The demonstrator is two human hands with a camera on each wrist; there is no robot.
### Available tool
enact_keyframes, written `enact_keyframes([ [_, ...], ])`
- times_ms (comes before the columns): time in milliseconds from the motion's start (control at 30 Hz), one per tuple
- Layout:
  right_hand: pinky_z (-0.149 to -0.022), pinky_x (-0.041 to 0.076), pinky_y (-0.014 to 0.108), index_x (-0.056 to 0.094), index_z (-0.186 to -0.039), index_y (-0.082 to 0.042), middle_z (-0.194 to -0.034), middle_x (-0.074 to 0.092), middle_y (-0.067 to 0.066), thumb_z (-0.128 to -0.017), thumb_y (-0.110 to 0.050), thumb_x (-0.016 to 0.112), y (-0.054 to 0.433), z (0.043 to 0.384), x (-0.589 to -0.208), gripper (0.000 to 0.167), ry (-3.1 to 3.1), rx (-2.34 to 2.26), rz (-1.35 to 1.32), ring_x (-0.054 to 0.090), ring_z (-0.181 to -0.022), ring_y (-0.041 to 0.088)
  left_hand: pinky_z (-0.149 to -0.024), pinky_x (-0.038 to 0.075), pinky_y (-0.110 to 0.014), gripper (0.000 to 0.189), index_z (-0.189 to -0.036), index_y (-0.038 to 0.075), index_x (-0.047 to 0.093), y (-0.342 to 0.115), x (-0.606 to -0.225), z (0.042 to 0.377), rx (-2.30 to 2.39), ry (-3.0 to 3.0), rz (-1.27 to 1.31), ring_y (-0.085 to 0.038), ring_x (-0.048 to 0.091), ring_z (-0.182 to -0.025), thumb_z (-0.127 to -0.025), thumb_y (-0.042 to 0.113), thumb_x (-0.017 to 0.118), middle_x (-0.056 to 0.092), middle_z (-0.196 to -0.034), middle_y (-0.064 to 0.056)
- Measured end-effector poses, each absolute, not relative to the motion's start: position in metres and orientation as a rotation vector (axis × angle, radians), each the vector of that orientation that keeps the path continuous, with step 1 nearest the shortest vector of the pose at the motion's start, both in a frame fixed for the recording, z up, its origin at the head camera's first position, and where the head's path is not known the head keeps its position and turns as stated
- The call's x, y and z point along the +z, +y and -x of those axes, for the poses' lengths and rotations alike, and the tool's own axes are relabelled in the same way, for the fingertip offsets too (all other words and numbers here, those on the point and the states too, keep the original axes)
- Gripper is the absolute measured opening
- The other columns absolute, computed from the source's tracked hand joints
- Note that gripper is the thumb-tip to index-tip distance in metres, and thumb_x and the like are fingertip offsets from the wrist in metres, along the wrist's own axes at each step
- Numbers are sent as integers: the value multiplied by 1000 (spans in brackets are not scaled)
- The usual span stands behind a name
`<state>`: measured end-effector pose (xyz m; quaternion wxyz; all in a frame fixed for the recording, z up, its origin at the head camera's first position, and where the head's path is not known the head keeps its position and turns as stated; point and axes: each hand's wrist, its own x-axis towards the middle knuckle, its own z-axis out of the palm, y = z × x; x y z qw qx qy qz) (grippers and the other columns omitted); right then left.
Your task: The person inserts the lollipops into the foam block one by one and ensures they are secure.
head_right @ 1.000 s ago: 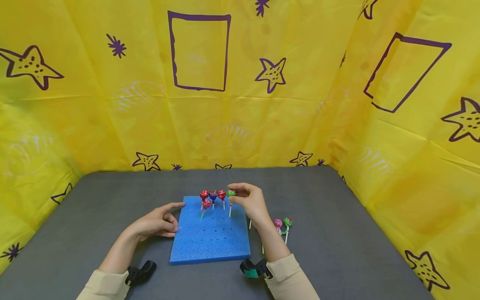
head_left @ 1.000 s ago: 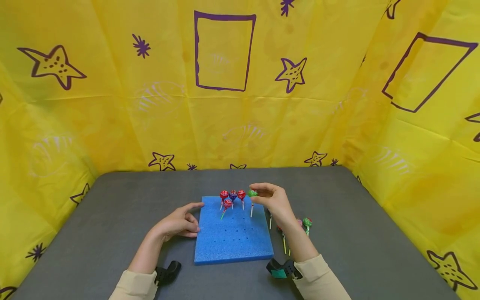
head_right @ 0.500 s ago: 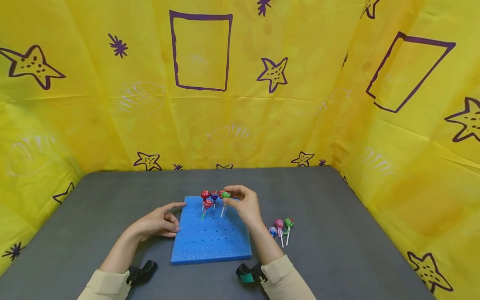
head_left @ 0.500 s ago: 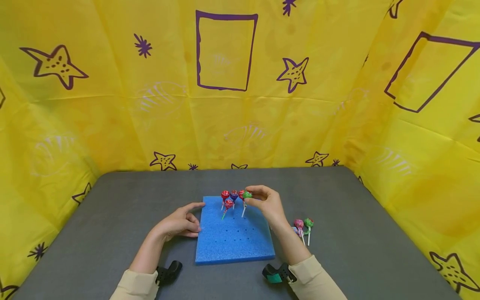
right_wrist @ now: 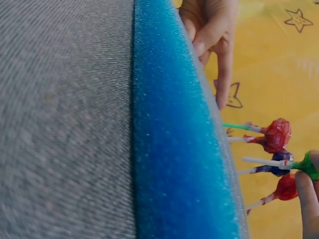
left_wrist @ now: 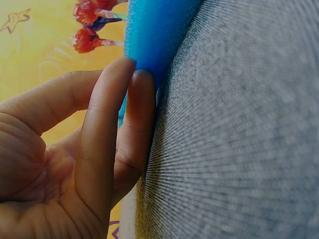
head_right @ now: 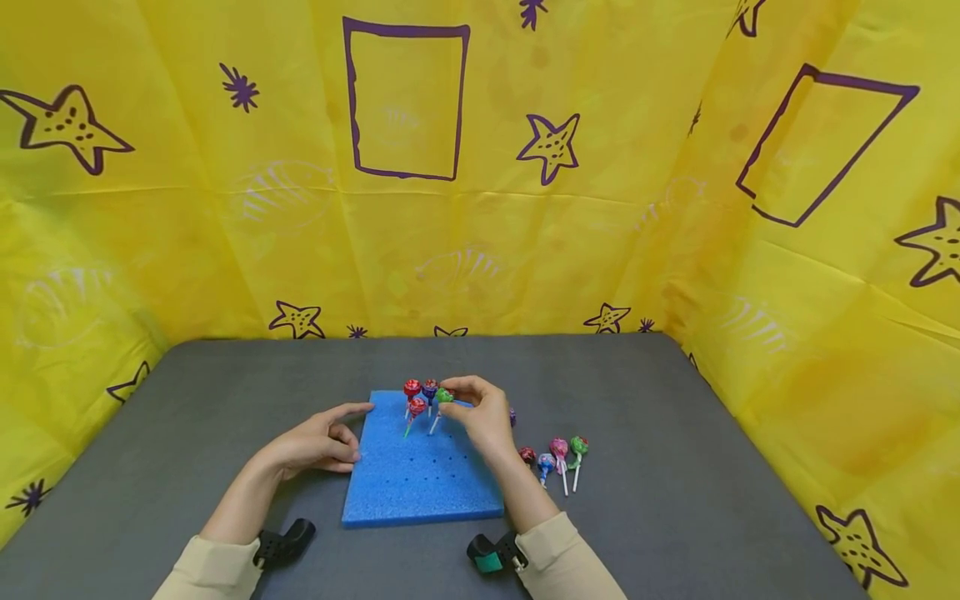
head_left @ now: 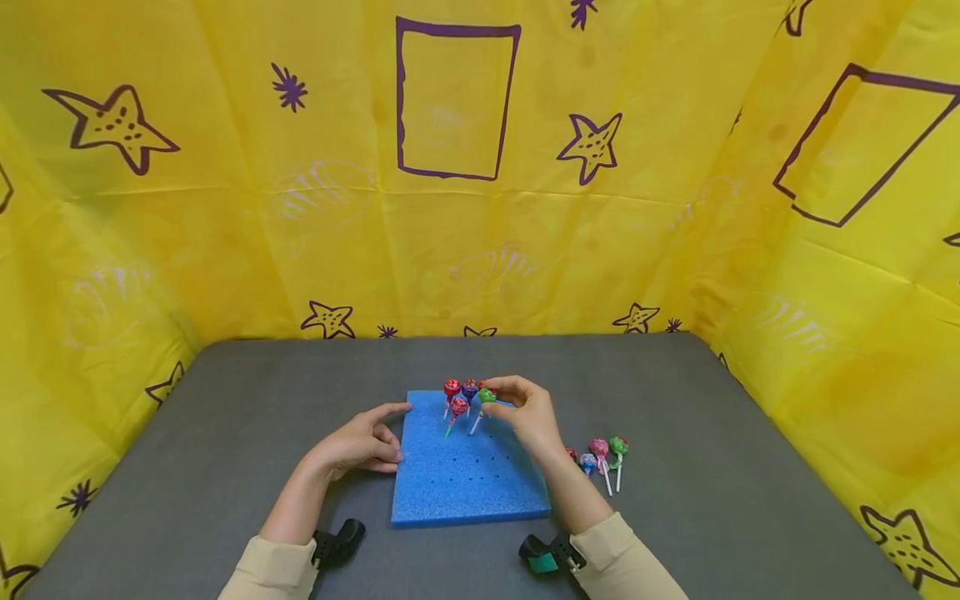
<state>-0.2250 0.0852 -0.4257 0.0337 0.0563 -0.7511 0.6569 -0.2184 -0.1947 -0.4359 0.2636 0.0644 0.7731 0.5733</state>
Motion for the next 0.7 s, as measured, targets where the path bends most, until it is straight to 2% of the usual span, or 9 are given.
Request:
enact_keyframes([
  [200, -81, 58, 19, 73, -108, -5, -116, 71, 15, -82, 1, 75, 83, 225, -429, 27, -2321, 2021, -196, 68, -108, 25, -69, 63, -28, 75, -154, 7, 27, -195, -436, 219, 1547, 2092, -171, -13, 66, -75, -89, -1, 65, 61, -88, -8],
  [467, -86, 60, 29, 74, -107, -6, -115, 71, 14, -82, 0, 75, 81, 224, -430, 26, -2358, 1986, -183, 68, -109, 24, -69, 63, -27, 75, -154, 8, 28, -195, -436, 218, 1541, 2093, -152, -13, 65, -75, -89, 0, 65, 60, -89, -8],
  [700, -89, 60, 32, 74, -108, -9, -115, 72, 11, -83, -3, 75, 80, 223, -432, 26, -2422, 1941, -213, 68, -108, 23, -70, 63, -28, 77, -154, 8, 28, -195, -436, 219, 1544, 2094, -165, -13, 65, -75, -89, 0, 66, 61, -89, -9],
])
